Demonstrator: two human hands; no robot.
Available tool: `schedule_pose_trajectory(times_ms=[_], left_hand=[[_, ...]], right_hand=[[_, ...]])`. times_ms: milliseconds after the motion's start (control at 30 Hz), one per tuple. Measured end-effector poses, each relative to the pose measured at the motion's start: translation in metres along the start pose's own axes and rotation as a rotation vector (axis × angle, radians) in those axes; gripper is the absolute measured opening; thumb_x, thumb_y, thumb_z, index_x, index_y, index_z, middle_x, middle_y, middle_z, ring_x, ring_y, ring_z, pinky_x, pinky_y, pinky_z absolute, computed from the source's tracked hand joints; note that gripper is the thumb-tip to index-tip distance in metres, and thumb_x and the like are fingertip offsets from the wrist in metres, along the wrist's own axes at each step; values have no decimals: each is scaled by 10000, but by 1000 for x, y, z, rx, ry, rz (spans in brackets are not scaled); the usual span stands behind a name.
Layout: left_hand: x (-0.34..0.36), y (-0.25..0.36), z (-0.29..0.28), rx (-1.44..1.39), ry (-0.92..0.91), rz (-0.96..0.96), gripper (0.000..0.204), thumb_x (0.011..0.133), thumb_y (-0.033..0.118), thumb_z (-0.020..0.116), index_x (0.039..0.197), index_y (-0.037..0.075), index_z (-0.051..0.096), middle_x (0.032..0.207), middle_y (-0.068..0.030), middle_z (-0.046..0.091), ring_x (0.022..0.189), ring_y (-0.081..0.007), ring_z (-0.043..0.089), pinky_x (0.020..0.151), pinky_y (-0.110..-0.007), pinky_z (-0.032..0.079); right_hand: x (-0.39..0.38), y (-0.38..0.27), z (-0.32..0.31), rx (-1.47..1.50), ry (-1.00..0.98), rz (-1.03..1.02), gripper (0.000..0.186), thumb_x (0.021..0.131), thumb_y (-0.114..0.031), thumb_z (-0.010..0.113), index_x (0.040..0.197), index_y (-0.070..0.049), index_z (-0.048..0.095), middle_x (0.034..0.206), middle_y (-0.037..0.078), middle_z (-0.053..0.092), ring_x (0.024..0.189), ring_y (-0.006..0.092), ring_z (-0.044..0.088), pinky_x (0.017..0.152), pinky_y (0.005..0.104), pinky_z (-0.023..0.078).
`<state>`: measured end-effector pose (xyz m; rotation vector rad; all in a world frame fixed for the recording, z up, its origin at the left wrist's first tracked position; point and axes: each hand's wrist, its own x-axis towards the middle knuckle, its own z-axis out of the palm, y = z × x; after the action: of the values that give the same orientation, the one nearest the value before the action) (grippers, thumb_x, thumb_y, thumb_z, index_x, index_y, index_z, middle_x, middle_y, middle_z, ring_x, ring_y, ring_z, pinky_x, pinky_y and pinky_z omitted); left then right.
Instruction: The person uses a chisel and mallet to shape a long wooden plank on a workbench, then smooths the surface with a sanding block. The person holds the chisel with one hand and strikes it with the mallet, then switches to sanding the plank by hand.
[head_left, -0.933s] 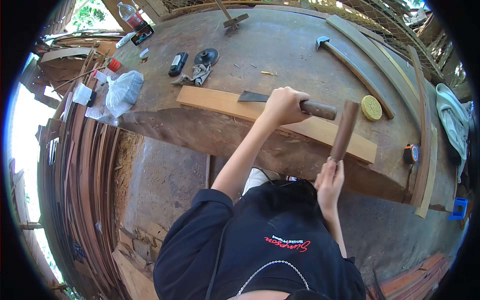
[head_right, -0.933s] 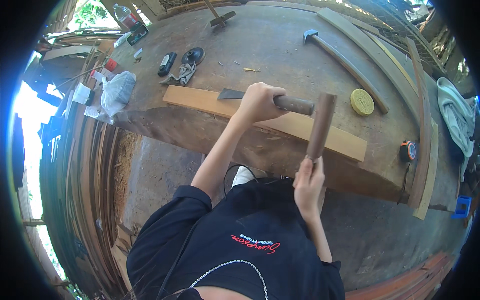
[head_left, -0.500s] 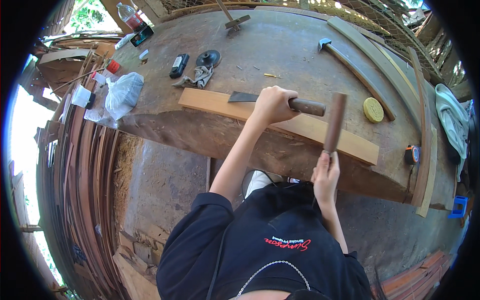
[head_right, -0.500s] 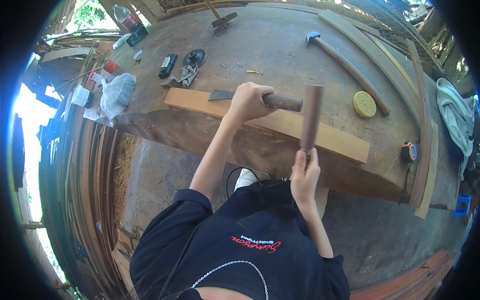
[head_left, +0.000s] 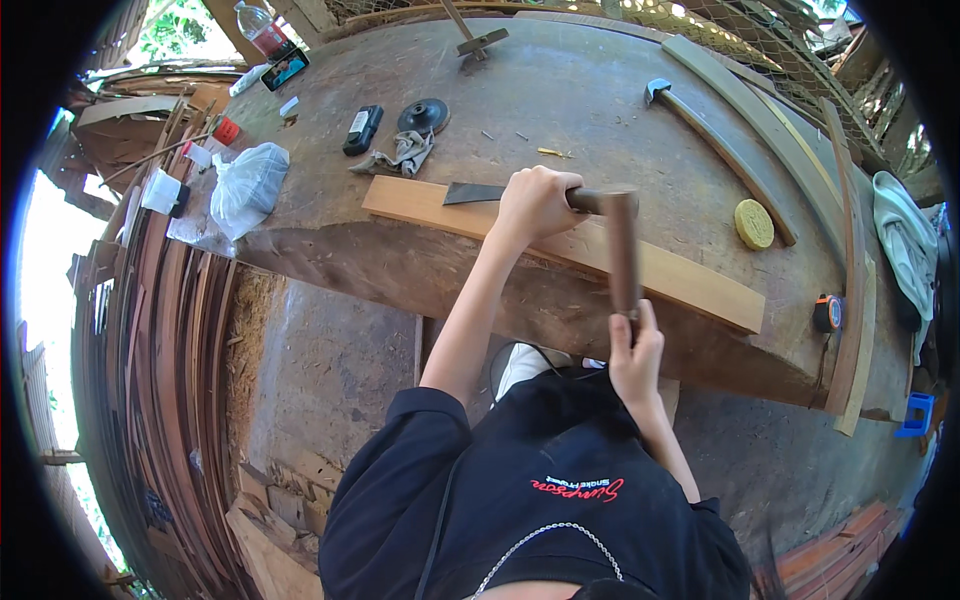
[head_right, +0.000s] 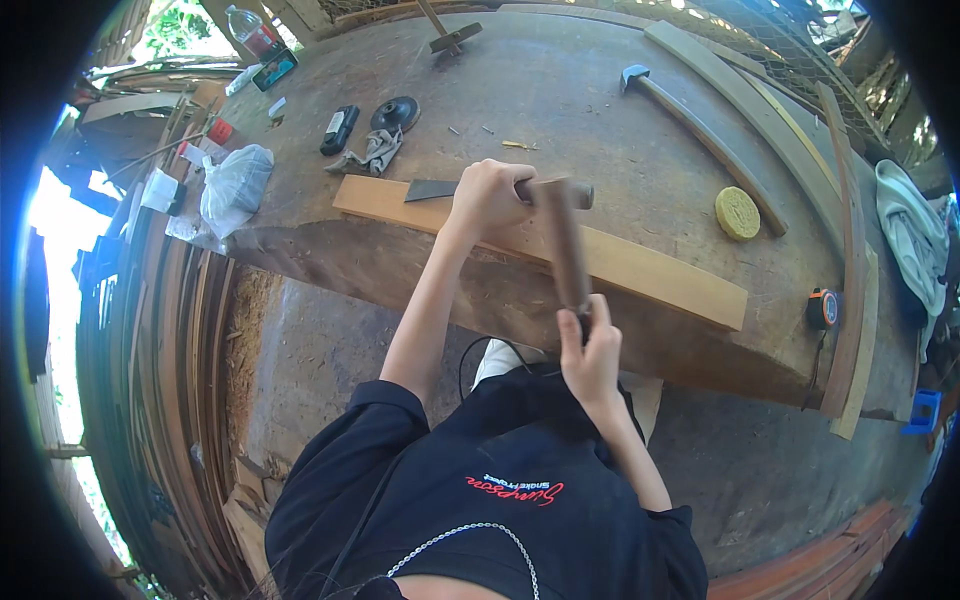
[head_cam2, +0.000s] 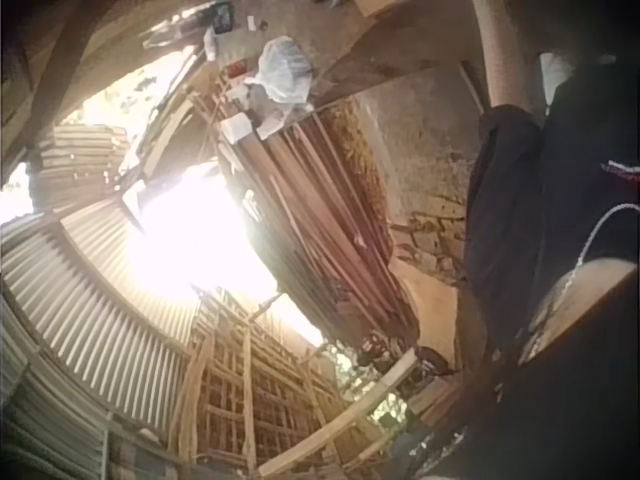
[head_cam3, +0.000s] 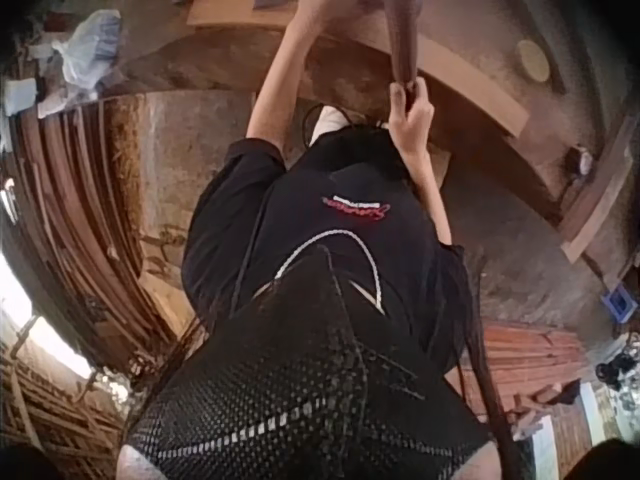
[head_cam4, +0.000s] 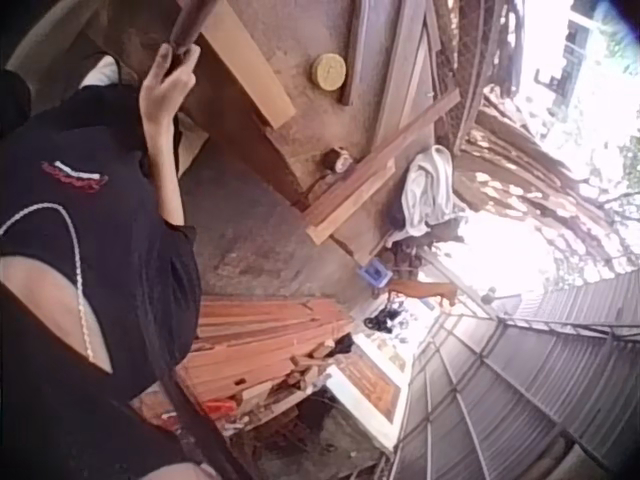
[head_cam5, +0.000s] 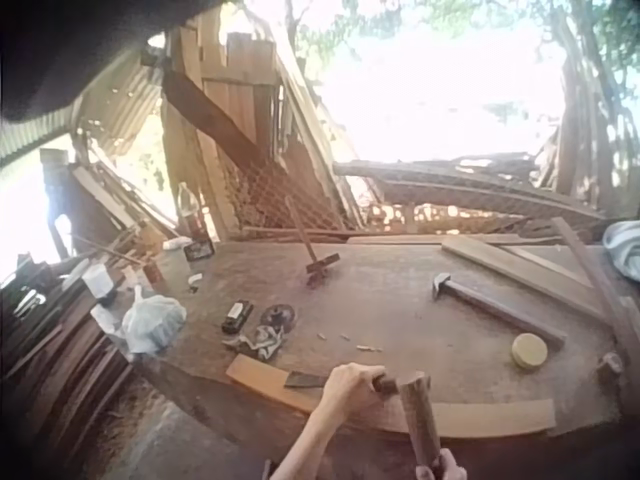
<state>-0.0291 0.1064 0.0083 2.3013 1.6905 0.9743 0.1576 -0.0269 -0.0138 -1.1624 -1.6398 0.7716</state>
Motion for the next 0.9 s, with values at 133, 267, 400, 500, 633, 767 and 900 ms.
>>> schedule_pose_trajectory(times_ms=[133, 267, 400, 500, 633, 767, 900], left_hand=[[0, -1, -6, -34, 15, -2, 171, 609, 261, 693, 655, 111, 627, 596, -110, 588, 594, -319, 581, 551, -386, 468], [2, -3, -6, -79, 13, -10, 175, 613, 277, 686, 660, 119, 630, 610, -118, 594, 606, -326, 585, 564, -396, 476], [1, -12, -9, 29, -18, -31, 172, 607, 266, 692, 672, 117, 637, 618, -115, 598, 609, -323, 586, 563, -384, 472], [-6, -27, -16, 39, -15, -38, 174, 608, 275, 681, 665, 118, 632, 623, -119, 600, 611, -335, 582, 568, -392, 478], [-5, -29, -24, -18, -9, -34, 168, 602, 262, 684, 664, 115, 630, 616, -116, 597, 611, -331, 581, 566, -389, 477], [-3, -27, -24, 16, -21, -7, 173, 592, 254, 700, 672, 114, 636, 613, -110, 598, 615, -321, 585, 569, -381, 478], [-6, -45, -33, 37, -55, -53, 180, 590, 257, 710, 694, 123, 651, 621, -105, 606, 629, -309, 593, 584, -377, 480]], right_hand=[[17, -7, -17, 463, 359, 178, 260, 963, -347, 369, 858, -109, 356, 566, -56, 295, 408, 25, 293, 364, 193, 237], [28, -12, 4, 784, 425, 116, 341, 968, -406, 299, 757, -140, 267, 517, -57, 218, 374, 36, 232, 359, 191, 204], [4, 10, 24, 84, -75, 248, 307, 946, -294, 422, 897, -1, 500, 547, 45, 455, 429, 115, 404, 405, 293, 314], [6, 7, 15, 226, 47, 361, 255, 945, -326, 430, 923, -73, 455, 570, -63, 361, 416, 12, 343, 339, 196, 263], [31, -9, 3, 681, 372, 312, 335, 958, -420, 327, 784, -135, 327, 538, -68, 282, 365, 17, 257, 335, 187, 203], [19, 6, 38, 477, 108, 455, 276, 965, -329, 363, 865, -79, 426, 534, -25, 364, 417, 56, 351, 381, 229, 292], [16, 18, 35, 196, -20, 367, 310, 957, -302, 394, 948, -2, 471, 533, 42, 428, 445, 100, 422, 431, 297, 337]])
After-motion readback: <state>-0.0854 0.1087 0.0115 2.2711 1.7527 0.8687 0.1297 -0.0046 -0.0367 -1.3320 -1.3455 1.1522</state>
